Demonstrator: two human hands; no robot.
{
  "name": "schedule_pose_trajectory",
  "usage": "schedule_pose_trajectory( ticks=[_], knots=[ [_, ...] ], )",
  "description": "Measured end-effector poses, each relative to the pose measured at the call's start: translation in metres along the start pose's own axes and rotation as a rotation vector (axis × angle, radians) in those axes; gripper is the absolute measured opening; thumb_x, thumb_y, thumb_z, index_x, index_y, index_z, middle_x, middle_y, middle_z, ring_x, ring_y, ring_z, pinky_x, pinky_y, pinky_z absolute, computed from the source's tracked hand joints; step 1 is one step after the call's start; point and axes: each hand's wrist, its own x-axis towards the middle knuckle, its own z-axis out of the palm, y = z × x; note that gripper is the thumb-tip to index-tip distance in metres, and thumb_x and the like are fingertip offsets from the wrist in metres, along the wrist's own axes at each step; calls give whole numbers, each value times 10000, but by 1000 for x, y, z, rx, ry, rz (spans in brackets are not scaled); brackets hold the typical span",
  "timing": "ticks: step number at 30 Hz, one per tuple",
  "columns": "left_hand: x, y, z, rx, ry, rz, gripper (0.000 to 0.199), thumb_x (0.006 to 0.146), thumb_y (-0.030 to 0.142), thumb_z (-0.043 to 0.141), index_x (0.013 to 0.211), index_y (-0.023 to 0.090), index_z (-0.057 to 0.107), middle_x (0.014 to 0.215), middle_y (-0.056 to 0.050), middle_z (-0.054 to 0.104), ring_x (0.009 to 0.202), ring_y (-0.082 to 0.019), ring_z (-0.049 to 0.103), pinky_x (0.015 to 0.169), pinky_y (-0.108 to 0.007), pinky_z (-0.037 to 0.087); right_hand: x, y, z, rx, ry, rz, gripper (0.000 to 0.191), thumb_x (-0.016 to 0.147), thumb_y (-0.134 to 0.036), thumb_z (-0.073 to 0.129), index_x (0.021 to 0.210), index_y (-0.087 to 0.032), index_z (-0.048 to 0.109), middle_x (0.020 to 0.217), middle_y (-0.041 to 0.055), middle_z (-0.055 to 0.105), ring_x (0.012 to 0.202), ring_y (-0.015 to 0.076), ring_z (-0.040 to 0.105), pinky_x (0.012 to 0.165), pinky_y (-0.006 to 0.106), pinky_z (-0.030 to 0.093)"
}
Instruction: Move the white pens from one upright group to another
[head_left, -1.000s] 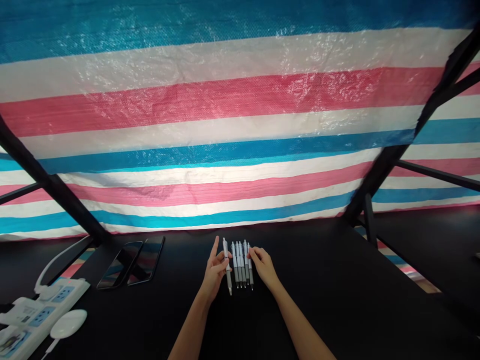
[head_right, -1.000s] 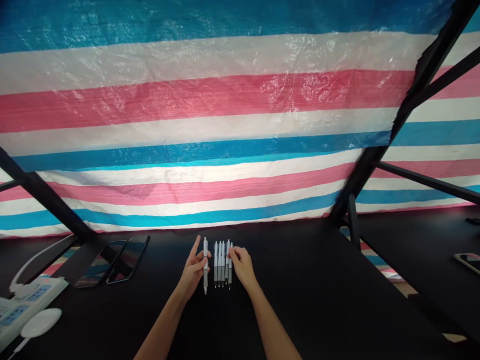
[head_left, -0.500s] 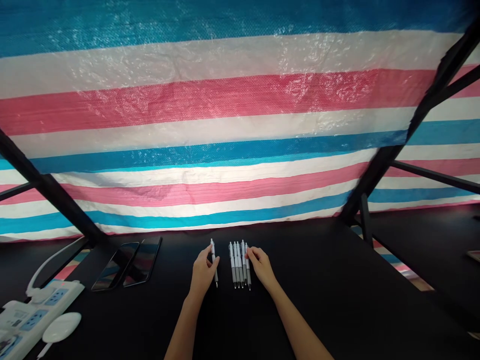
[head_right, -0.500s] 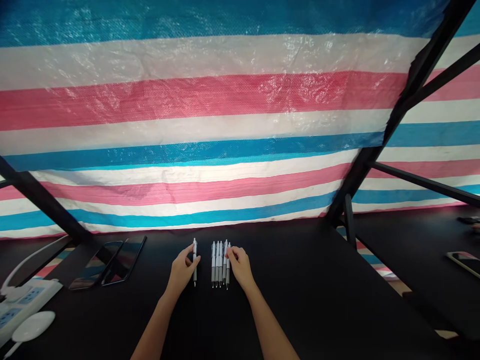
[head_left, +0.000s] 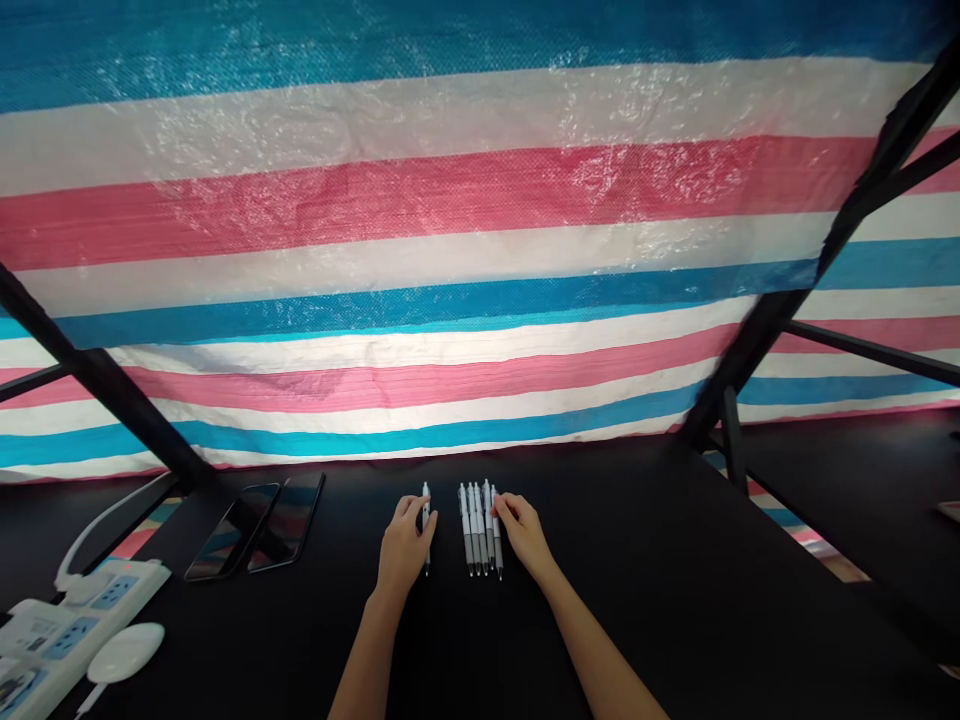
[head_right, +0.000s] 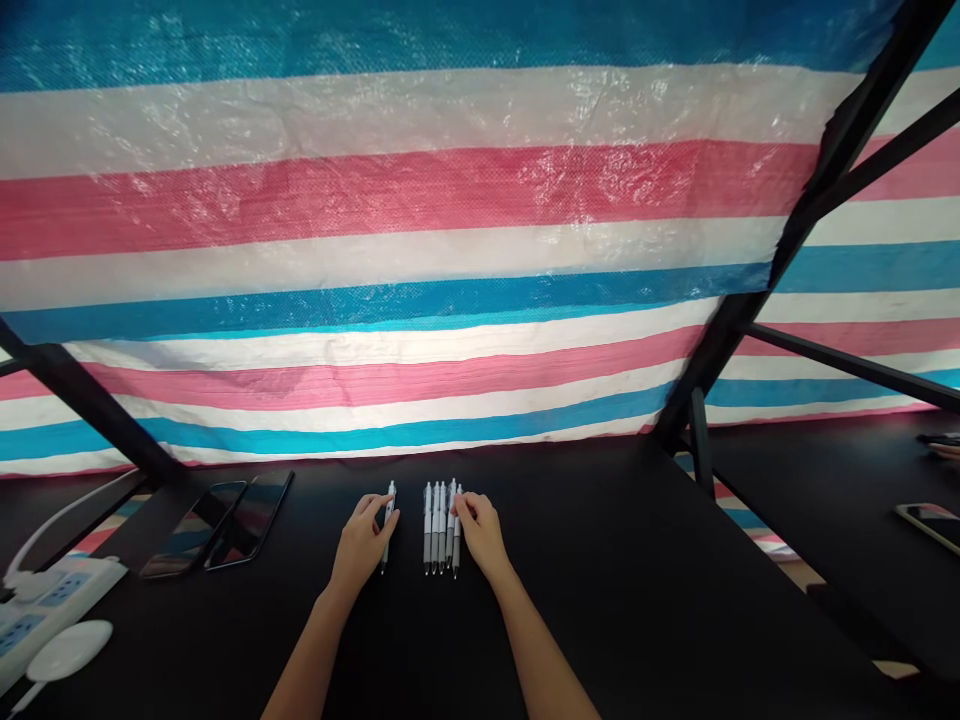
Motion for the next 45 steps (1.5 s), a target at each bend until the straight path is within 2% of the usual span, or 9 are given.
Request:
schedule_pose_trajectory(
  ticks=[4,10,15,17,21,27,35,40,45],
  knots=[
    [-1,4,-1,24,37,-24,267,850,356,420,1010,230,594,918,-38,601,515,-114,513,527,-259,412,0,0,0,3,0,-4,447,874,-482,360,590,-199,557,641,26,587,682,185,513,649,276,387],
    [-1,0,0,32,26,-39,243,843,332,420,977,237,600,895,-35,598,585,-140,547,513,-250,403,-1,0,0,9,8,-1,448,874,-485,367,589,-198,559,628,24,572,667,180,509,625,269,383],
    [1,6,-1,35,58,43,244,851,329,438,979,203,604,863,-66,613,761,-205,572,656,-301,434,-1,0,-1,10,2,13,435,879,-466,367,592,-198,553,616,14,551,663,176,498,634,269,376],
    [0,15,0,36,63,87,239,859,317,440,974,192,608,832,-64,618,765,-205,571,715,-328,422,-1,0,-1,13,3,8,436,881,-465,367,591,-197,552,614,12,549,665,176,499,640,268,376],
    [-6,34,8,47,-64,194,229,849,317,468,970,204,626,703,-29,607,706,-194,563,732,-346,387,0,0,-1,20,12,-2,439,882,-473,372,593,-199,556,620,15,560,660,176,505,631,266,382],
    [-10,42,13,95,-184,194,258,863,303,417,980,206,626,674,-26,603,693,-192,550,753,-364,362,0,3,-1,7,7,-12,432,888,-459,366,602,-197,558,622,17,561,659,175,503,629,269,384],
    [-8,39,9,101,-222,223,292,848,189,353,925,224,633,754,-45,639,737,-202,560,765,-374,346,1,4,1,0,9,-23,447,879,-478,363,591,-199,562,629,21,579,669,176,513,637,270,388],
    [-8,40,7,117,-239,211,227,849,270,400,824,213,619,658,-22,595,679,-189,547,752,-365,340,1,3,1,3,6,-10,450,875,-488,363,597,-194,559,636,22,574,671,177,518,635,268,385],
    [-7,37,7,79,-236,183,170,799,221,429,793,220,599,589,3,548,616,-175,530,721,-347,356,1,3,1,0,2,-11,459,880,-490,357,583,-196,548,619,12,574,672,175,525,650,265,387]
  ],
)
